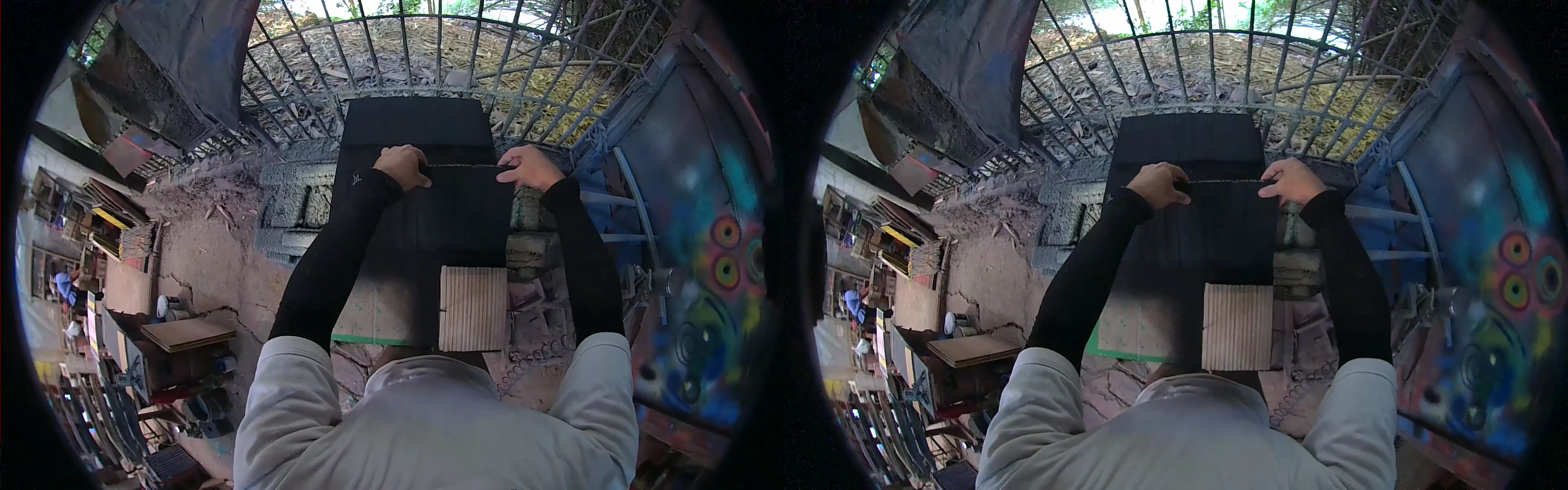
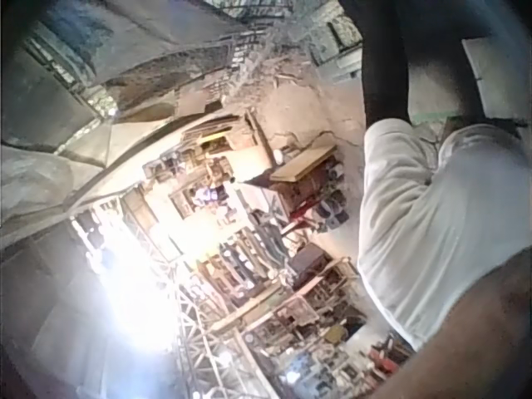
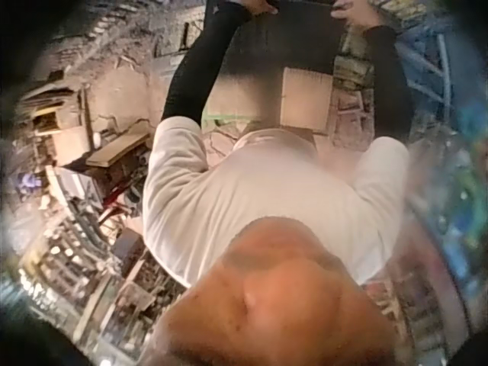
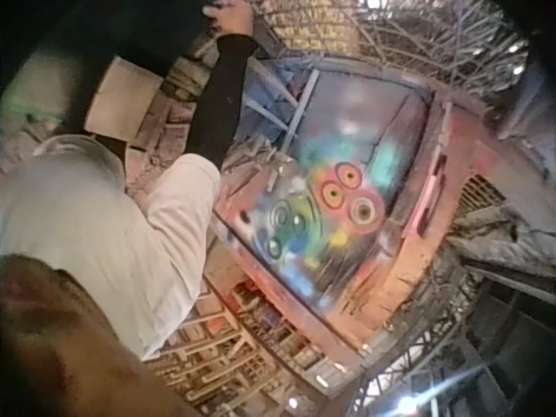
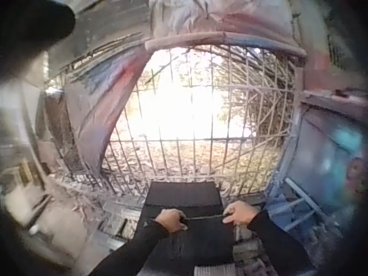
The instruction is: The person places a black rectangular board on a work surface, then arranges multiple thin wooden slats and metal brackets on it. They align the slats side-by-side and position the brackets to form a structured layout, adjusting pieces by hand throughout the process.
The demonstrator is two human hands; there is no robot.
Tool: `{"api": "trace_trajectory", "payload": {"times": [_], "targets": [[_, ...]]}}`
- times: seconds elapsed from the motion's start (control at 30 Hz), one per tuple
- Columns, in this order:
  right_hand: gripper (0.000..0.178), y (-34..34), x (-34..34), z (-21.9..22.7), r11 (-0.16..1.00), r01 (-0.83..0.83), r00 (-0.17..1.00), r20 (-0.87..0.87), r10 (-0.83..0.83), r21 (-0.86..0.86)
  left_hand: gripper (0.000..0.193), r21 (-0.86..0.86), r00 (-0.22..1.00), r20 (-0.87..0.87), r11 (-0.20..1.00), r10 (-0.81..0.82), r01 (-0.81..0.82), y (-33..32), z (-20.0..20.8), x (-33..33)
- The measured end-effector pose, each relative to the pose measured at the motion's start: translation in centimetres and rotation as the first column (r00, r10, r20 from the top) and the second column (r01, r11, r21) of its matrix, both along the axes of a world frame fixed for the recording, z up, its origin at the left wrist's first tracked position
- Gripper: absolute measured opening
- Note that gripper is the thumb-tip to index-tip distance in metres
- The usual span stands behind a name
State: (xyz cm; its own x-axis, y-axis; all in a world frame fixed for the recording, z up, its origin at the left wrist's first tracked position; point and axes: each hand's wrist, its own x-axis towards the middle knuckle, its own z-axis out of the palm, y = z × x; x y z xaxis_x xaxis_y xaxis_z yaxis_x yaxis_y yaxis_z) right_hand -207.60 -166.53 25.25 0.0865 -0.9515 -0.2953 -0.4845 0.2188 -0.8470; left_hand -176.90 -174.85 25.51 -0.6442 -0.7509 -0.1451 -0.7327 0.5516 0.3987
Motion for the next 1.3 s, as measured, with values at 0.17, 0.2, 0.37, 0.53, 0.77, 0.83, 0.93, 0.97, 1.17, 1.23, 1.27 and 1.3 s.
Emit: {"api": "trace_trajectory", "payload": {"times": [0.17, 0.2, 0.37, 0.53, 0.77, 0.83, 0.93, 0.97, 1.17, 1.23, 1.27, 1.3], "targets": [[0.038, 1.4, -0.2, 0.2, 0.990, -0.007, 0.993, -0.115, -0.009, -0.141, 0.047, -0.052, 1.000, -0.006, 0.999, -0.016, 0.016, 1.7, 1.4, 0.1], [0.038, 1.8, 0.1, 0.6, 0.986, -0.009, 0.989, -0.146, -0.016, -0.165, 0.046, -0.058, 1.000, -0.016, 0.998, -0.012, 0.012, 1.9, 1.5, 0.2], [0.035, 2.8, 0.2, 0.3, 0.965, -0.010, 0.976, -0.212, -0.047, -0.260, 0.043, -0.102, 0.999, -0.054, 0.995, 0.009, -0.015, 3.3, 2.1, 0.5], [0.035, 3.7, -0.1, -0.5, 0.954, 0.021, 0.992, -0.115, -0.058, -0.299, 0.040, -0.119, 0.997, -0.073, 0.992, 0.032, -0.040, 4.4, 2.4, 0.5], [0.038, 5.9, 1.1, 1.9, 0.909, -0.016, 0.967, -0.238, -0.091, -0.416, 0.038, -0.181, 0.990, -0.126, 0.980, 0.055, -0.078, 6.0, 3.1, 1.0], [0.038, 6.5, 1.2, 2.5, 0.937, -0.011, 0.948, -0.303, -0.102, -0.350, 0.037, -0.160, 0.993, -0.099, 0.984, 0.062, -0.078, 6.5, 3.7, 1.1], [0.037, 7.4, 1.4, 2.3, 0.901, -0.012, 0.966, -0.237, -0.101, -0.434, 0.042, -0.143, 0.994, -0.092, 0.987, 0.063, -0.076, 7.1, 3.9, 1.4], [0.036, 7.8, 1.5, 2.3, 0.889, -0.021, 0.969, -0.229, -0.095, -0.457, 0.044, -0.140, 0.993, -0.097, 0.987, 0.060, -0.073, 7.3, 4.1, 1.5], [0.033, 10.2, 2.5, 3.5, 0.875, -0.040, 0.963, -0.253, -0.095, -0.482, 0.041, -0.165, 0.985, -0.151, 0.980, 0.082, -0.107, 9.9, 5.2, 2.0], [0.034, 11.0, 3.1, 3.9, 0.885, -0.027, 0.961, -0.256, -0.105, -0.465, 0.041, -0.181, 0.983, -0.161, 0.977, 0.086, -0.115, 10.6, 5.2, 2.2], [0.033, 11.4, 3.2, 3.9, 0.881, -0.027, 0.958, -0.263, -0.111, -0.472, 0.041, -0.190, 0.983, -0.163, 0.975, 0.087, -0.118, 11.0, 5.3, 2.2], [0.033, 11.8, 3.3, 3.9, 0.878, -0.027, 0.956, -0.270, -0.117, -0.478, 0.041, -0.200, 0.982, -0.165, 0.972, 0.094, -0.126, 11.5, 5.5, 2.2]]}}
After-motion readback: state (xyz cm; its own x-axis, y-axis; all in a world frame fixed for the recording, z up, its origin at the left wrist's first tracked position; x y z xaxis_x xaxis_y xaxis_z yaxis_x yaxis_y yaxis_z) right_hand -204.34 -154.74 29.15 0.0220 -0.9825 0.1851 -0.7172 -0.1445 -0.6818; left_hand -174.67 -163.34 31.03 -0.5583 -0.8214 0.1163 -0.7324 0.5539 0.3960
